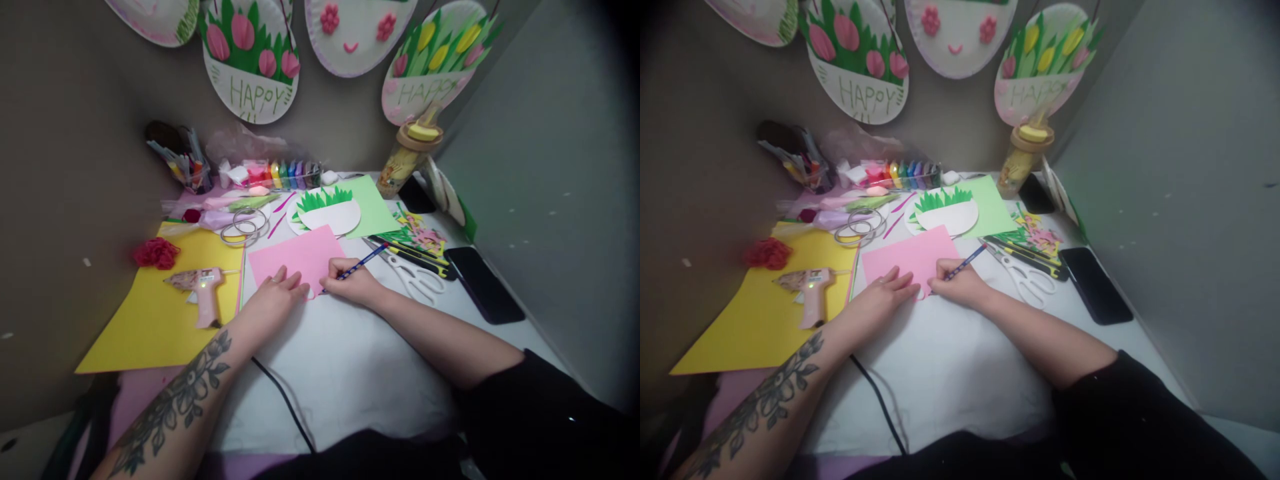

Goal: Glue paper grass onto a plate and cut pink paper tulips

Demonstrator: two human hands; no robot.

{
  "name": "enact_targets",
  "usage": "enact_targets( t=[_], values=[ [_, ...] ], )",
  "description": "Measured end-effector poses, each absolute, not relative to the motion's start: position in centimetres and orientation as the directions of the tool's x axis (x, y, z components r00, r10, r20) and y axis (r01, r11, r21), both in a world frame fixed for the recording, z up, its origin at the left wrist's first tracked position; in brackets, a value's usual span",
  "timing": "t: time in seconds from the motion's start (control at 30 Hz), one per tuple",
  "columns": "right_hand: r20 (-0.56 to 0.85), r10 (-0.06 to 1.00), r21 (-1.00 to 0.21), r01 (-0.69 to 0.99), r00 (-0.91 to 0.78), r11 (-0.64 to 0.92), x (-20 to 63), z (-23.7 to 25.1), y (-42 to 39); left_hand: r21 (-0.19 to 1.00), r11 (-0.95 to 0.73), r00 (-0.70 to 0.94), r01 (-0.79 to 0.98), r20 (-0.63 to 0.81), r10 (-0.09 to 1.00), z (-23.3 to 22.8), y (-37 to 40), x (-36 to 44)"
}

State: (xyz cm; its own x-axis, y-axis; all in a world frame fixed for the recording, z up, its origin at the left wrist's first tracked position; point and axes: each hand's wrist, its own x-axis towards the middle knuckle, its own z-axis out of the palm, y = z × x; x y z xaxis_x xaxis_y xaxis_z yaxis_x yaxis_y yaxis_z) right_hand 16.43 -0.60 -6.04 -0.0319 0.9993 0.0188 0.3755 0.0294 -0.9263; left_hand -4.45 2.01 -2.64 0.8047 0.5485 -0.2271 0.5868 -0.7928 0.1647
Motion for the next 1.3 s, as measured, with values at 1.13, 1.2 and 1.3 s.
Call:
enact_targets(
  t=[1.13,1.2,1.3],
  values=[
    [0.065,0.998,-0.916,0.397,0.009,0.056,17.03,-6.40,-0.62,0.160,-0.794,0.805,0.586,-0.222,0.550,-2.83,2.08,-4.51],
    [0.055,0.998,-0.924,0.379,0.005,0.049,17.09,-6.51,-0.61,0.160,-0.793,0.804,0.588,-0.222,0.551,-2.88,2.08,-4.51],
    [0.026,0.999,-0.944,0.328,0.036,0.013,17.23,-6.63,-0.53,0.166,-0.792,0.805,0.587,-0.222,0.550,-3.00,2.11,-4.55]
  ],
)
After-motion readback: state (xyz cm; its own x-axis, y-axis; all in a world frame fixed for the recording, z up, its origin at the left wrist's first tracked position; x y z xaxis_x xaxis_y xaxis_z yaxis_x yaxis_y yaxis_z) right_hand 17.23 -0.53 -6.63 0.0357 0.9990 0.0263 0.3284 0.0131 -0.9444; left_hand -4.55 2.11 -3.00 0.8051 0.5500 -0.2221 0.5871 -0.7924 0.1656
